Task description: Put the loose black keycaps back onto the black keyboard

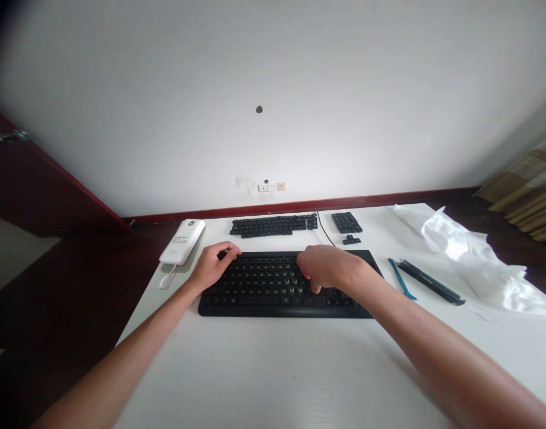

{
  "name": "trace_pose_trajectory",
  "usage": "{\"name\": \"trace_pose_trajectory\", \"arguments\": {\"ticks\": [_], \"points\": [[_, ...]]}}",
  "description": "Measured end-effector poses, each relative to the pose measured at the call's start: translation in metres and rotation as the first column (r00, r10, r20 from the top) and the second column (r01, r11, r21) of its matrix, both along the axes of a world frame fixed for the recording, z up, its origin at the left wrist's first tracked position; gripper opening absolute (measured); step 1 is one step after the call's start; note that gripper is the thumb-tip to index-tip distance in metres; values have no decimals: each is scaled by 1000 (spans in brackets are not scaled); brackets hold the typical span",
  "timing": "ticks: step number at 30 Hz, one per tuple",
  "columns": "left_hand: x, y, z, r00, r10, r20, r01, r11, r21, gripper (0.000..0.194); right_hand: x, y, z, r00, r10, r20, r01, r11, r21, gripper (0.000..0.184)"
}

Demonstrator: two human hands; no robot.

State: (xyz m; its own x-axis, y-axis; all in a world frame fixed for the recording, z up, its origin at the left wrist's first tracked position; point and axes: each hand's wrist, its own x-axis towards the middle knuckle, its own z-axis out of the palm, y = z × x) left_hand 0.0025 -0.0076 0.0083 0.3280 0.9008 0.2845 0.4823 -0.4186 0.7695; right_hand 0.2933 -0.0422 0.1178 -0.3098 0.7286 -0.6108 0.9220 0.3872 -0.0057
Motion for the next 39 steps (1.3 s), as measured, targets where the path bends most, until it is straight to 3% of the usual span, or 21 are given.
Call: {"name": "trace_pose_trajectory", "arguments": {"ticks": [39], "points": [[0,1,-2,1000,-7,8,7,1000,-4,31,-3,-4,3,999,31,-16,-31,1000,3,32]]}}
